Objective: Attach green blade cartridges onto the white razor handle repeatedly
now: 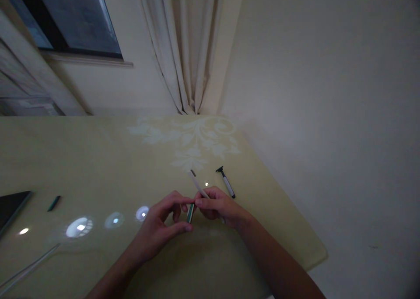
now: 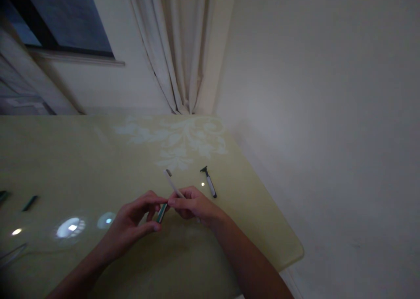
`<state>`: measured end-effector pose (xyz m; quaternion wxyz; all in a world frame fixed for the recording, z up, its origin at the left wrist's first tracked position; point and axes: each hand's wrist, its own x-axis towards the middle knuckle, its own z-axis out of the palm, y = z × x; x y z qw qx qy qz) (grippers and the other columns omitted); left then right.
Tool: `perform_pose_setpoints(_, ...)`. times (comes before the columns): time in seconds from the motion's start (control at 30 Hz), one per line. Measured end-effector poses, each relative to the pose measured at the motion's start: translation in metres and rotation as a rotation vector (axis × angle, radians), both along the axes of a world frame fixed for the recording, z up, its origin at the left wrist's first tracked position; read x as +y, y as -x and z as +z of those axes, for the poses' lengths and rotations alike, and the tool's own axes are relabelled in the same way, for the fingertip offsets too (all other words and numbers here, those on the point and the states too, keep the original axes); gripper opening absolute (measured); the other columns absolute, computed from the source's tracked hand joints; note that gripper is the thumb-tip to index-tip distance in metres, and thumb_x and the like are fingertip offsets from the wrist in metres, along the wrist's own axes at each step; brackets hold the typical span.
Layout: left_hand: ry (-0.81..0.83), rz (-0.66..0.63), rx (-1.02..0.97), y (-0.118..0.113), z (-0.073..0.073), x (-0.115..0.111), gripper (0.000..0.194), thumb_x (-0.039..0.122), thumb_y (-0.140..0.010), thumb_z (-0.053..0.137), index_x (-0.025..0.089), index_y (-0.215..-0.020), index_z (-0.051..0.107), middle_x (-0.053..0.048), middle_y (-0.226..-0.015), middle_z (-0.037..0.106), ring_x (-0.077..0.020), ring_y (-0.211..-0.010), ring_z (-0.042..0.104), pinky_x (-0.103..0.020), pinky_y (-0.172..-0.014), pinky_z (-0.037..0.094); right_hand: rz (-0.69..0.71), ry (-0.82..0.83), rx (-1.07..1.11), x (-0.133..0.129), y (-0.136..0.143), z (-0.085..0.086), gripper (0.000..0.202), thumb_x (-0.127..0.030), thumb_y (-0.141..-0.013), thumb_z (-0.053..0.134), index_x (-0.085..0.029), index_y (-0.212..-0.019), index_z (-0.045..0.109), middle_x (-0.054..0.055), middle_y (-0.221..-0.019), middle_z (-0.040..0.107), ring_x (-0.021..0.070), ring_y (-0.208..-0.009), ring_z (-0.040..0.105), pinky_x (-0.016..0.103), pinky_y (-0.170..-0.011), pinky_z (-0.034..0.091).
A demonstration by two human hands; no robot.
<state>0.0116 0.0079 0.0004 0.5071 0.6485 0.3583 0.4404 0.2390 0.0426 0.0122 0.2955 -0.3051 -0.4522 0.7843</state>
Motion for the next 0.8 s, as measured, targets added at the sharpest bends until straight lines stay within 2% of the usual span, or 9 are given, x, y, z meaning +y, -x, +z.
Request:
perform_pose_setpoints(0.13,-0.071,0.057,0.066,-0.001,-0.001,-0.002,0.039,0.039,-0.085,0.089,0.031,-0.121,0.078,-0.001,-0.091,0.065,-0.0162,-0.077,0.057,-0.029,-0.072,0.046,-0.018,0.006,-0.004,-0.002,0.003,0.000,0.036,-0.046,-0.077,0.089,-0.015,-0.082,0.071,-0.011,-0.051,0.041,0.0040,-0.042,0.026,0.024,-0.042,0.012)
perform_pose_setpoints(0.3,-0.114,0.090,0.057,-0.004,-0.001,-0.004,0.041,0.036,-0.084,0.090,0.031,-0.123,0.077,0.001,-0.089,0.063,-0.0144,-0.073,0.055,-0.028,-0.071,0.047,-0.048,0.031,0.023,-0.005,0.006,-0.003,0.035,-0.044,-0.077,0.090,-0.013,-0.085,0.075,-0.011,-0.048,0.041,0.0038,-0.041,0.025,0.024,-0.042,0.013)
perform_pose_setpoints(0.47,-0.071,0.112,-0.053,-0.008,-0.003,-0.007,0.041,0.039,-0.083,0.091,0.031,-0.120,0.078,0.001,-0.088,0.062,-0.0145,-0.075,0.056,-0.026,-0.070,0.047,-0.070,0.097,0.122,-0.011,0.011,-0.007,0.034,-0.043,-0.077,0.092,-0.014,-0.086,0.075,-0.011,-0.048,0.041,0.0043,-0.042,0.028,0.023,-0.042,0.016)
perform_pose_setpoints(0.63,-0.008,0.132,-0.208,-0.016,-0.005,-0.011,0.041,0.042,-0.079,0.093,0.028,-0.114,0.080,0.001,-0.084,0.060,-0.0149,-0.076,0.058,-0.023,-0.066,0.047,-0.005,0.122,0.217,-0.017,0.018,-0.008,0.038,-0.048,-0.081,0.090,-0.012,-0.088,0.076,-0.012,-0.050,0.036,0.0036,-0.043,0.025,0.022,-0.043,0.017)
perform_pose_setpoints(0.8,0.051,0.122,-0.255,-0.018,-0.002,-0.011,0.043,0.045,-0.075,0.095,0.028,-0.112,0.082,0.000,-0.084,0.062,-0.0161,-0.080,0.063,-0.024,-0.071,0.050,0.041,0.122,0.292,-0.022,0.024,-0.012,0.039,-0.051,-0.087,0.085,-0.014,-0.096,0.079,-0.011,-0.052,0.036,0.0045,-0.042,0.024,0.023,-0.042,0.019)
